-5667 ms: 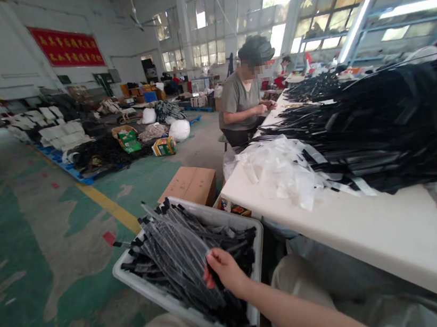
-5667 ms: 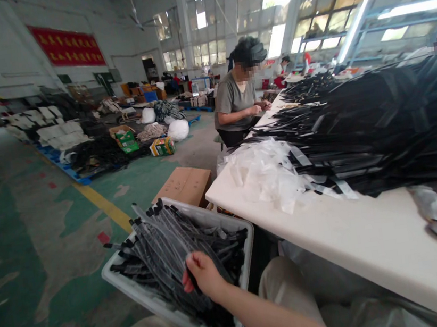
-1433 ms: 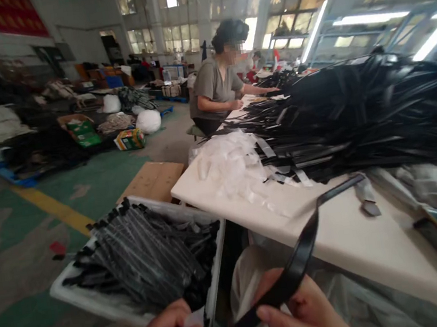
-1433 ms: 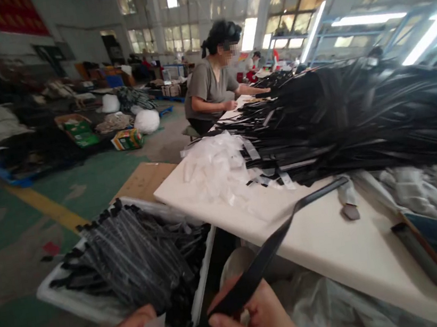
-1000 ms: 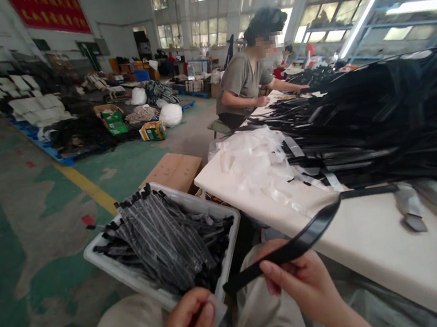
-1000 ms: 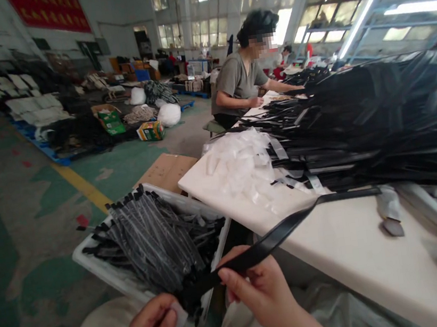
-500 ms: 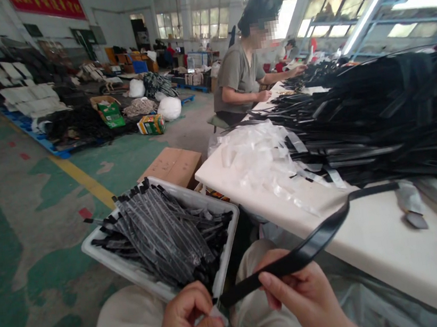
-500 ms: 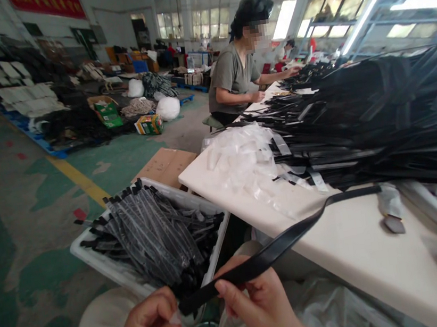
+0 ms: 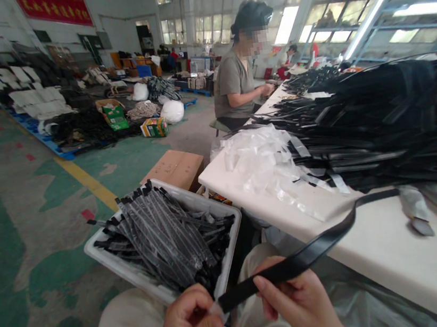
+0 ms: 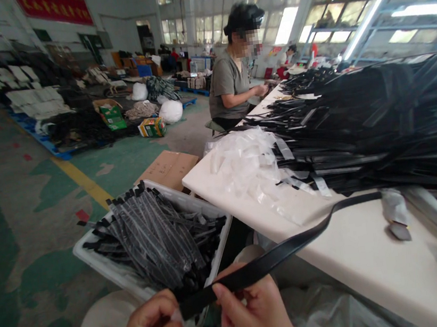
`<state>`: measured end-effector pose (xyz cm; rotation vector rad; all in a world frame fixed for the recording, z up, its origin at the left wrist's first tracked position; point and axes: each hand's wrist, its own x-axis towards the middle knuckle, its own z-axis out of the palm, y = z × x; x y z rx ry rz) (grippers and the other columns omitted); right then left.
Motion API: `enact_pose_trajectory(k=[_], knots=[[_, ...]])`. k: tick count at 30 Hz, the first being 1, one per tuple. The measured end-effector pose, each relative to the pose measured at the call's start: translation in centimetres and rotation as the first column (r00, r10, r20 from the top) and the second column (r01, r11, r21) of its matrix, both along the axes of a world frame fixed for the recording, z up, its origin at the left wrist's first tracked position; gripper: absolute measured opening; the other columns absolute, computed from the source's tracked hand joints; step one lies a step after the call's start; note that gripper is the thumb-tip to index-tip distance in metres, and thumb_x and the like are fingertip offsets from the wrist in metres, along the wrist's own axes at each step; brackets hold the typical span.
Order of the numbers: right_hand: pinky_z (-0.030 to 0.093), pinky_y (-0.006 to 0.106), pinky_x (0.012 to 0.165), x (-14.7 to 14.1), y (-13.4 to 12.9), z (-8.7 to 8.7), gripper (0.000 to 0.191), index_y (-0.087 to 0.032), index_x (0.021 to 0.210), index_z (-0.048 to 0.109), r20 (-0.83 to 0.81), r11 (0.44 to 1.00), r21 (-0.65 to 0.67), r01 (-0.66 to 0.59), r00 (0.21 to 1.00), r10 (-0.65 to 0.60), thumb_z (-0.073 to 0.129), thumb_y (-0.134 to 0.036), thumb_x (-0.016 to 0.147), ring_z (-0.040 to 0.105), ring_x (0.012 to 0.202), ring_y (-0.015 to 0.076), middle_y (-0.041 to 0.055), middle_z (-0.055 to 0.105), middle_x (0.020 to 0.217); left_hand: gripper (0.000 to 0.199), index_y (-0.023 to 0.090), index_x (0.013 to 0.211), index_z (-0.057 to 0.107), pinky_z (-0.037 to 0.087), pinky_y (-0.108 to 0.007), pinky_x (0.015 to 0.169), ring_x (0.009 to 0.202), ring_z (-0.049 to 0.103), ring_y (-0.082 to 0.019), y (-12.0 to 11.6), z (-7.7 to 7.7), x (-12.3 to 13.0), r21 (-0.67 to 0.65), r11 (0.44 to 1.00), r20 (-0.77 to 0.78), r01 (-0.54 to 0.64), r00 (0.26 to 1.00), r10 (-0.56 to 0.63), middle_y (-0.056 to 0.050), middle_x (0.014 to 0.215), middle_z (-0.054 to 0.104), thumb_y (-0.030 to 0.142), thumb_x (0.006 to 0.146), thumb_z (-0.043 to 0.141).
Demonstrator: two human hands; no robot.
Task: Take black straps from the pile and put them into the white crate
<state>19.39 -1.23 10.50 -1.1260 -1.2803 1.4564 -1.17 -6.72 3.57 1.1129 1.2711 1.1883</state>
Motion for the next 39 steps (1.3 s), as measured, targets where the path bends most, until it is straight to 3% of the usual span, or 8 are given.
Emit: enact_pose_trajectory(k=[12,16,19,21,25,29,35,39], knots=[[0.048,0.023,0.057,0.0,0.9,-2.2,0.019,-0.017,0.085,0.078,0.301,0.87,0.227,-0.437,0.881,0.364,0.069,-0.034,0.087,0.063,0.066,0.0168,0.0075,0.072,0.078,0.024,0.02,0.073,0.068,0.045,-0.024,0.068,0.074,0.06,-0.018,0.0,0.3,1.6,0.066,0.994,-0.228,0.081,0.972,-0.064,-0.002,0.076,0.061,0.039,0.087,0.067],[0.033,0.018,0.042,0.2,1.7,-3.2,0.047,-0.016,0.103,0.078,-0.061,0.974,0.02,-0.225,0.972,0.226,0.076,-0.055,0.078,0.045,0.047,0.0095,0.0011,0.061,0.06,0.016,0.022,0.079,0.064,0.046,-0.025,0.072,0.078,0.064,-0.019,-0.4,0.6,1.5,0.028,0.998,-0.395,0.047,0.918,-0.032,-0.001,0.08,0.067,0.029,0.091,0.058],[0.017,0.018,0.036,1.3,3.2,-3.3,0.049,-0.014,0.085,0.078,-0.236,0.979,-0.188,0.077,0.964,-0.121,0.068,-0.062,0.082,0.021,0.038,0.0052,-0.0075,0.034,0.044,0.022,0.023,0.077,0.059,0.043,-0.024,0.066,0.068,0.064,-0.017,-0.7,0.6,1.5,-0.046,0.991,-0.453,0.123,0.882,-0.13,0.001,0.07,0.068,0.03,0.095,0.05],[0.018,0.018,0.035,1.7,3.6,-3.2,0.043,-0.015,0.074,0.077,-0.176,0.977,-0.152,0.152,0.968,-0.178,0.072,-0.058,0.08,0.022,0.038,0.0052,-0.007,0.035,0.044,0.023,0.023,0.078,0.057,0.042,-0.023,0.062,0.061,0.063,-0.015,-0.6,0.2,1.9,-0.071,0.984,-0.431,0.164,0.885,-0.179,0.002,0.065,0.067,0.03,0.097,0.045],[0.049,0.023,0.055,1.0,1.5,-3.9,0.026,-0.019,0.086,0.081,0.135,0.977,0.211,0.035,0.989,-0.065,0.069,-0.042,0.088,0.057,0.057,0.0144,0.0049,0.067,0.067,0.025,0.023,0.084,0.058,0.041,-0.022,0.054,0.053,0.06,-0.015,-0.4,-0.2,2.9,0.015,0.983,-0.438,0.185,0.885,-0.16,0.003,0.058,0.063,0.035,0.099,0.042],[0.055,0.029,0.069,0.6,-0.3,-4.8,0.035,-0.021,0.104,0.079,0.065,0.958,0.176,-0.227,0.974,0.219,0.073,-0.049,0.084,0.068,0.078,0.0215,0.0097,0.074,0.09,0.032,0.023,0.085,0.058,0.045,-0.024,0.06,0.065,0.067,-0.017,-0.4,0.6,3.0,0.135,0.975,-0.588,0.177,0.806,-0.065,-0.001,0.071,0.069,0.038,0.102,0.035],[0.034,0.019,0.042,2.4,1.7,-3.8,0.032,-0.02,0.083,0.077,-0.088,0.956,0.157,0.247,0.968,-0.236,0.061,-0.045,0.093,0.044,0.047,0.0111,-0.0008,0.053,0.054,0.04,0.024,0.077,0.053,0.04,-0.029,0.056,0.059,0.064,-0.018,-0.5,1.1,2.3,0.272,0.94,-0.799,0.205,0.593,0.102,0.0,0.064,0.065,0.039,0.104,0.027],[0.051,0.027,0.073,1.5,0.1,-3.3,0.024,-0.024,0.095,0.076,0.223,0.908,0.405,-0.11,0.975,0.018,0.054,-0.034,0.098,0.066,0.075,0.0182,0.0052,0.072,0.082,0.044,0.024,0.077,0.05,0.039,-0.031,0.055,0.058,0.063,-0.019,-0.1,1.0,3.2,0.35,0.907,-0.833,0.235,0.52,0.187,-0.001,0.064,0.065,0.041,0.104,0.02]])
